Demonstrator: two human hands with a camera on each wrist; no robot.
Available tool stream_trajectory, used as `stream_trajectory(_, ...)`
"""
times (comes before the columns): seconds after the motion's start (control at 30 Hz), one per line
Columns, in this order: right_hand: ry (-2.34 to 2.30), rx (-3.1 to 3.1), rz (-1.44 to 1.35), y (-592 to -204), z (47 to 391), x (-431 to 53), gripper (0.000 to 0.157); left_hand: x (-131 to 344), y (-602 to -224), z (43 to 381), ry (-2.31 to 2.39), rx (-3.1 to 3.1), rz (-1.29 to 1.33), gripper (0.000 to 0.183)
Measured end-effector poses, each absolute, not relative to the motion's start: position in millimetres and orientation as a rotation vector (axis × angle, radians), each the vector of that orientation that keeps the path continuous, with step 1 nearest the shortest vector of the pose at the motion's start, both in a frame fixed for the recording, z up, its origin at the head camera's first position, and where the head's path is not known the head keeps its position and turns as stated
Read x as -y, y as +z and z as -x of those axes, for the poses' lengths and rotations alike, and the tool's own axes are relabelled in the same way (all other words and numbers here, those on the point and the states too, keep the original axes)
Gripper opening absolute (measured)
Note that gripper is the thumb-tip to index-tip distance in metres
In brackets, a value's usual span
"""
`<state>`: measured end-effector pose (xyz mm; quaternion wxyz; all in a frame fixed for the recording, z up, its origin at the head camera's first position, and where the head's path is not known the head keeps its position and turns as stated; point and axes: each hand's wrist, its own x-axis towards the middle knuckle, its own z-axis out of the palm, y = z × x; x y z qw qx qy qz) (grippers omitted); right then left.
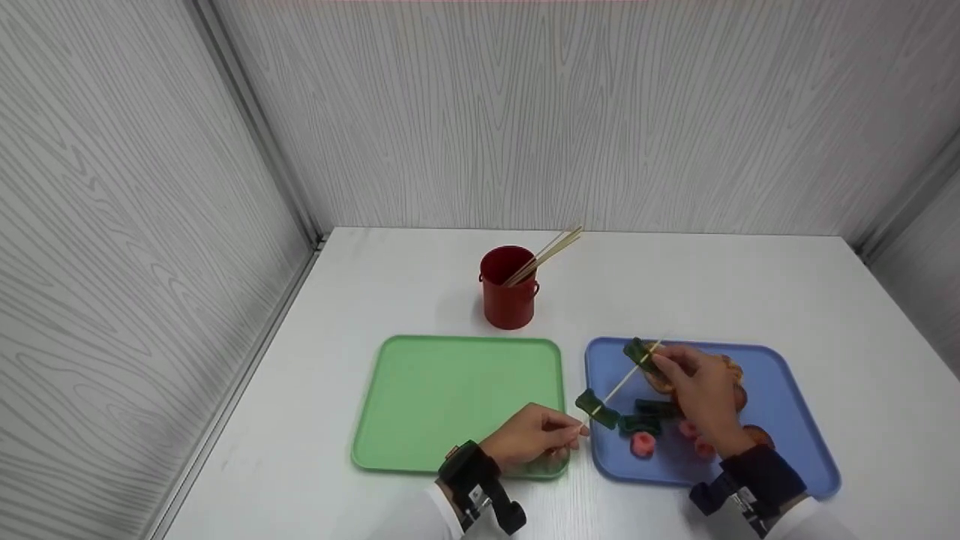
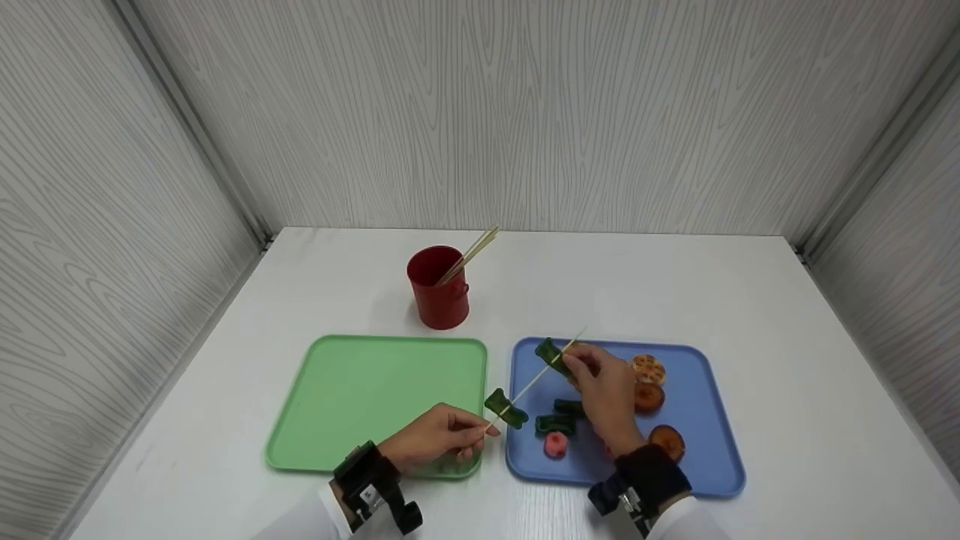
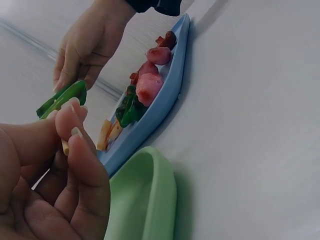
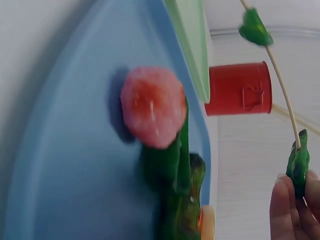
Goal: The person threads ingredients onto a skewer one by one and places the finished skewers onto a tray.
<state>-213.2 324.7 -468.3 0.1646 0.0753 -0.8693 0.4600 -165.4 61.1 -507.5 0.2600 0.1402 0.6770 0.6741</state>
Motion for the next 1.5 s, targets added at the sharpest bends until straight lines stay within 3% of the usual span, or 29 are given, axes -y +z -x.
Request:
stream_trajectory(0.53,1.424,2.439,-0.292,-457.8,192.0,-293.8,0.003,-65.2,-505.0,166.4,1.853,-1.883,-0.362,0.021)
stream_trajectory(1.5,1.495,2.566,-0.232,-479.4,185.0,-289.1,0.005,-64.9,-509.0,164.5,1.888,-1.836,-0.289,0.022)
